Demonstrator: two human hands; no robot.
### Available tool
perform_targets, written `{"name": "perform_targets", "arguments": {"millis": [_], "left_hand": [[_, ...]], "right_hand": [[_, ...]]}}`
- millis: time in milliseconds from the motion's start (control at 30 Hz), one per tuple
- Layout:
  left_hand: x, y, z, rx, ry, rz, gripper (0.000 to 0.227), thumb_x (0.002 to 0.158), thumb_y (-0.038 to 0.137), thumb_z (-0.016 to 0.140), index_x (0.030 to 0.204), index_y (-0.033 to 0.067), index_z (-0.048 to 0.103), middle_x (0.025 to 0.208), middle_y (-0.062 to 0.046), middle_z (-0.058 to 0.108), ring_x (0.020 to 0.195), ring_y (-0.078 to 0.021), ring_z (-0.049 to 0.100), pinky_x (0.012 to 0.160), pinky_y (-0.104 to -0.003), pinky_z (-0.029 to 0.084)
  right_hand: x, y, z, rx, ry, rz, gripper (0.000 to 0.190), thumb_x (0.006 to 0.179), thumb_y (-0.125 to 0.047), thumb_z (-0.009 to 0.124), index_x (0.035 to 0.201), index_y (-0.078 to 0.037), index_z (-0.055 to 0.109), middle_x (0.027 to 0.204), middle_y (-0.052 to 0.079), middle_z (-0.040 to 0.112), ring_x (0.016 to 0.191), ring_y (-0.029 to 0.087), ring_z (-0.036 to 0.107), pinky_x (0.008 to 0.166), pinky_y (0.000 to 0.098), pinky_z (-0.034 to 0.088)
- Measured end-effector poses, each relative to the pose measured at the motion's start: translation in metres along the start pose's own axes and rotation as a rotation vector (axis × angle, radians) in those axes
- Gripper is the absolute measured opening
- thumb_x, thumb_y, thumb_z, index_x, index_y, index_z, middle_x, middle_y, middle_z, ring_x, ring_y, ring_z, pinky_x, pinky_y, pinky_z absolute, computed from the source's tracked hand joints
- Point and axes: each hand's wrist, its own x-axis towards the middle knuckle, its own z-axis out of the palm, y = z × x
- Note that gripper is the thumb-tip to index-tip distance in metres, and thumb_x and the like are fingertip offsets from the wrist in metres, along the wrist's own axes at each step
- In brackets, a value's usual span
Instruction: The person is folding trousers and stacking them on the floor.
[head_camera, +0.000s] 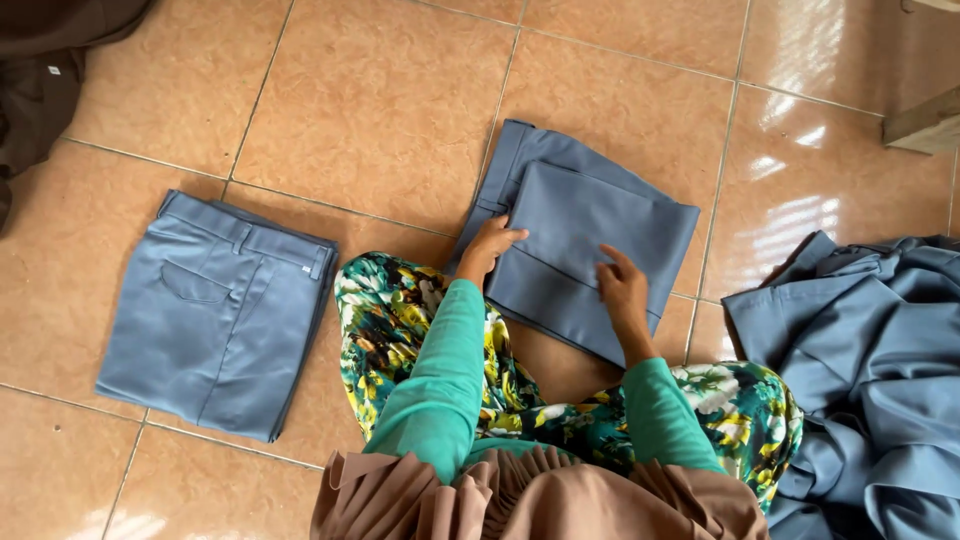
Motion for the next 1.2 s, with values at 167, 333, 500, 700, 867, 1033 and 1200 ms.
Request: {"name": "perform_targets", "arguments": {"millis": [167, 333, 500, 700, 867, 1033, 1200], "left_hand": [[0.01, 0.014, 0.005, 0.0, 0.005, 0.172, 0.064, 0.085, 0.019, 0.08, 0.142, 0.0021, 0.058, 0.137, -0.026, 0.061, 0.126, -0.0397, 0.058, 0.101, -0.048, 0.052], [0.041, -0.022, -0.039, 0.529, 0.266, 0.138, 0.072, 0.081, 0.045, 0.08, 0.145, 0.0209, 0.057, 0.138, -0.013, 0.065, 0.125, -0.0278, 0.063, 0.101, -0.04, 0.056], [0.015, -0.025, -0.017, 0.693, 0.46, 0.214, 0.046, 0.097, 0.027, 0.062, 0.141, 0.0312, 0.051, 0.134, -0.013, 0.066, 0.117, -0.0383, 0.068, 0.097, -0.051, 0.056], [-0.041, -0.003, 0.038, 0.482, 0.388, 0.516, 0.066, 0.097, 0.009, 0.06, 0.157, 0.0181, 0.034, 0.149, -0.027, 0.051, 0.125, -0.0528, 0.057, 0.103, -0.062, 0.049], [-0.076, 0.019, 0.053, 0.392, 0.335, 0.567, 0.063, 0.098, 0.006, 0.059, 0.154, 0.0303, 0.045, 0.146, -0.019, 0.057, 0.127, -0.0448, 0.058, 0.102, -0.053, 0.053], [-0.062, -0.004, 0.047, 0.485, 0.357, 0.507, 0.059, 0.099, 0.009, 0.058, 0.152, 0.0306, 0.046, 0.145, -0.019, 0.057, 0.127, -0.0421, 0.058, 0.102, -0.054, 0.053], [-0.066, 0.01, 0.091, 1.064, 0.612, 0.664, 0.053, 0.093, 0.019, 0.064, 0.145, 0.0136, 0.053, 0.159, -0.022, 0.034, 0.149, -0.0429, 0.031, 0.119, -0.06, 0.026]], "right_hand": [[0.0, 0.065, -0.026, -0.368, 0.22, -0.065, 0.034, 0.098, -0.019, 0.064, 0.131, -0.023, 0.071, 0.094, 0.004, 0.065, 0.084, 0.022, 0.064, 0.08, 0.0391, 0.053], [-0.014, 0.097, -0.01, -0.56, 0.24, -0.234, 0.041, 0.093, -0.011, 0.066, 0.134, -0.018, 0.068, 0.109, 0.012, 0.057, 0.102, 0.036, 0.061, 0.093, 0.0453, 0.051], [-0.019, 0.11, 0.003, -0.81, 0.234, -0.339, 0.056, 0.094, -0.016, 0.067, 0.148, -0.02, 0.054, 0.115, 0.011, 0.05, 0.101, 0.032, 0.053, 0.091, 0.0427, 0.043], [0.008, 0.09, -0.043, -0.984, 0.231, -0.205, 0.057, 0.096, -0.021, 0.064, 0.15, -0.033, 0.052, 0.127, 0.01, 0.051, 0.113, 0.038, 0.051, 0.09, 0.0558, 0.048], [0.027, 0.111, -0.054, -1.005, 0.243, -0.084, 0.054, 0.096, -0.025, 0.065, 0.147, -0.037, 0.054, 0.129, 0.005, 0.051, 0.117, 0.033, 0.047, 0.093, 0.0535, 0.044], [0.015, 0.096, -0.02, -0.983, 0.32, -0.205, 0.044, 0.095, -0.025, 0.067, 0.137, -0.035, 0.063, 0.127, 0.004, 0.054, 0.117, 0.03, 0.048, 0.092, 0.0483, 0.042], [0.03, 0.075, 0.019, -0.898, 0.424, -0.622, 0.046, 0.091, -0.022, 0.073, 0.136, -0.025, 0.066, 0.14, 0.007, 0.062, 0.132, 0.03, 0.055, 0.103, 0.0449, 0.046]]}}
